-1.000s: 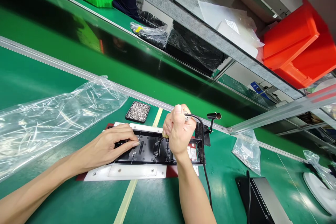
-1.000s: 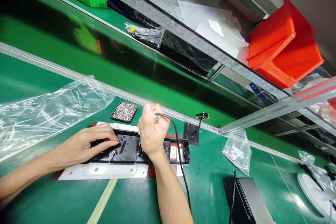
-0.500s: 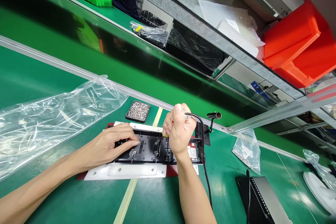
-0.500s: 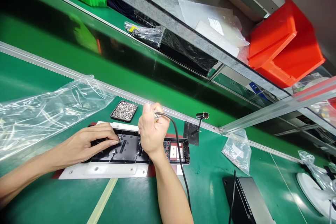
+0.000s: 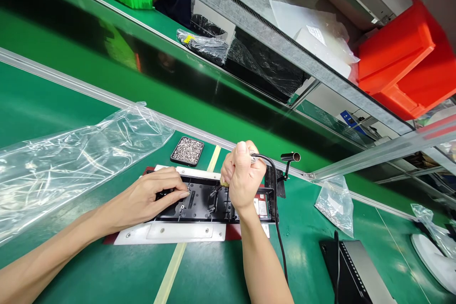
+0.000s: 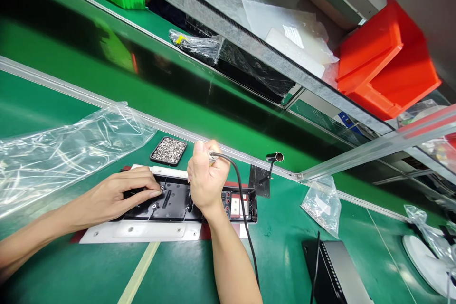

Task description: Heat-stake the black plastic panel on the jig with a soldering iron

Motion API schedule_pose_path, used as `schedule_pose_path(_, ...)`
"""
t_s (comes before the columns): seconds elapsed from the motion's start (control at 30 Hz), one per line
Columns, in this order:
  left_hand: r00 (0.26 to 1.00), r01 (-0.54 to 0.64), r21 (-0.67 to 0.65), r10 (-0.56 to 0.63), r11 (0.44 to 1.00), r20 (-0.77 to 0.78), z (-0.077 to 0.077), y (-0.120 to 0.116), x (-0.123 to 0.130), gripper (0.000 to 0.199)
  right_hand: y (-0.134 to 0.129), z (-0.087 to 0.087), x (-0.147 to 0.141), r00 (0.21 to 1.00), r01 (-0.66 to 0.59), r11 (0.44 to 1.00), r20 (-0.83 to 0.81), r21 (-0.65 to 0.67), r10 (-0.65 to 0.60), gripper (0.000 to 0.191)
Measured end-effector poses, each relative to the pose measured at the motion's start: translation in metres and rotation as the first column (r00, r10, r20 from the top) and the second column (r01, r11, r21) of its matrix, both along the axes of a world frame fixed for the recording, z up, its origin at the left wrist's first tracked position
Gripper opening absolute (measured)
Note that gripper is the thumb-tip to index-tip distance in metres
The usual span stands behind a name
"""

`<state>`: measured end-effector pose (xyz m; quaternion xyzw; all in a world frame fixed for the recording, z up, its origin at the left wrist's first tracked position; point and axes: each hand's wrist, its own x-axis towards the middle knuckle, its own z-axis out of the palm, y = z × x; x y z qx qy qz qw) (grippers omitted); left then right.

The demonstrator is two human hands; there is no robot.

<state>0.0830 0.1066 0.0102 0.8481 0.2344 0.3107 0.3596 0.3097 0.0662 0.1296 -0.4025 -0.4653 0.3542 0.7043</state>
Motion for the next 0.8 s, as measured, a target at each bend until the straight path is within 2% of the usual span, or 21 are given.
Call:
schedule_pose_path(0.23, 1.0, 0.002, 0.005, -0.002, 1.0, 0.004, 0.0003, 0.0004, -0.0002, 0.035, -0.0005, -0.0005, -0.0004, 0.999, 0.021, 1.0, 0.045, -0.012, -0.02, 0.07)
schedule_pose_path(0.8, 1.0, -0.008, 0.001, 0.008, 1.0, -0.003, 0.0015, -0.0009, -0.0003, 0.036, -0.0001, -0.0006, -0.0004, 1.0, 0.001, 1.0, 0.006, 0.008, -0.001, 0.067)
